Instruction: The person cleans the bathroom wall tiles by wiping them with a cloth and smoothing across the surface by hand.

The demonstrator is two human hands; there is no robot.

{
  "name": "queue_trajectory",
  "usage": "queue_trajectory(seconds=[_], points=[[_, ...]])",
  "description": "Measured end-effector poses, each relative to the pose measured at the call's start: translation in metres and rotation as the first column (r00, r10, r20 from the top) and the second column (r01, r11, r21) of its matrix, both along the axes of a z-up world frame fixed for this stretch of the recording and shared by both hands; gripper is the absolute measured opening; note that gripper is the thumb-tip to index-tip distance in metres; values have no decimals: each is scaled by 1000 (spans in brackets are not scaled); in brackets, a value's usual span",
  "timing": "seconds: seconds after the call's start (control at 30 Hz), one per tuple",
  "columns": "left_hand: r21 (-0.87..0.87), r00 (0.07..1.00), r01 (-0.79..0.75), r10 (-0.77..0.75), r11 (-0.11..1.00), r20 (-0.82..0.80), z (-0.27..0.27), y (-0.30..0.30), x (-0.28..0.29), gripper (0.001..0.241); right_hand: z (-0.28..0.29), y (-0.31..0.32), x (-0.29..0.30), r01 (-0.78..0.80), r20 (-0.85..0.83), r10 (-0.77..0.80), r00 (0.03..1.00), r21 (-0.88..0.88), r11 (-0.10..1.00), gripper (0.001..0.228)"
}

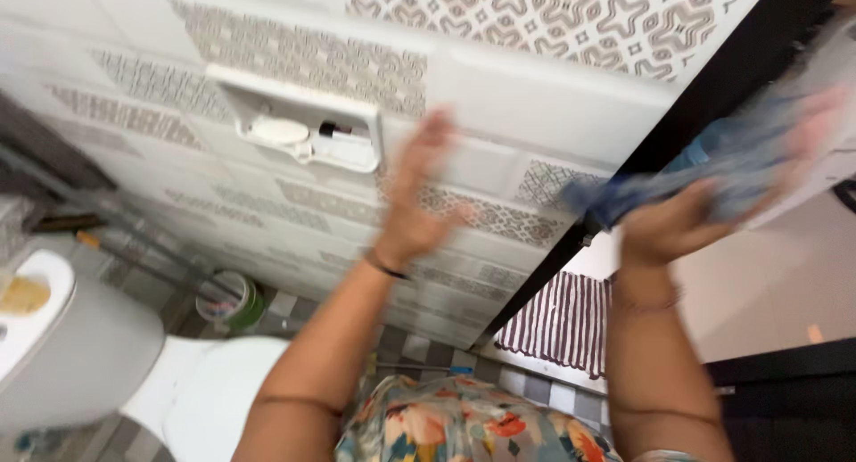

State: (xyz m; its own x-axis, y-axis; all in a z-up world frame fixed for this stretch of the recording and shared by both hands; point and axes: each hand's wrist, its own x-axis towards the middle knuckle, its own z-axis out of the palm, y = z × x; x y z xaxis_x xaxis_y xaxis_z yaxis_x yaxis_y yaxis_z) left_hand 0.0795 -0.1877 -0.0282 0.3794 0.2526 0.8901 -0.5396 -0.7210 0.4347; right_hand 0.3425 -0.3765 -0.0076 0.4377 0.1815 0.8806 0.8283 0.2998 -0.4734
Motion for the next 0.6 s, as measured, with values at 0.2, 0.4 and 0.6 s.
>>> queue_trajectory(seconds=[0.2, 0.4, 0.6], points=[[-183, 994, 105, -97, 977, 55, -31, -108, 52, 83, -20, 1, -129, -814, -269, 773, 574, -88, 574, 96], [-136, 979, -114, 135, 984, 152, -12, -95, 84, 64, -67, -10, -87, -226, 286, 301, 910, -268, 937, 95], [392, 530, -732, 827, 558, -187, 125, -48, 133, 67, -125, 22, -21, 364, 486, -176, 856, -323, 874, 78]])
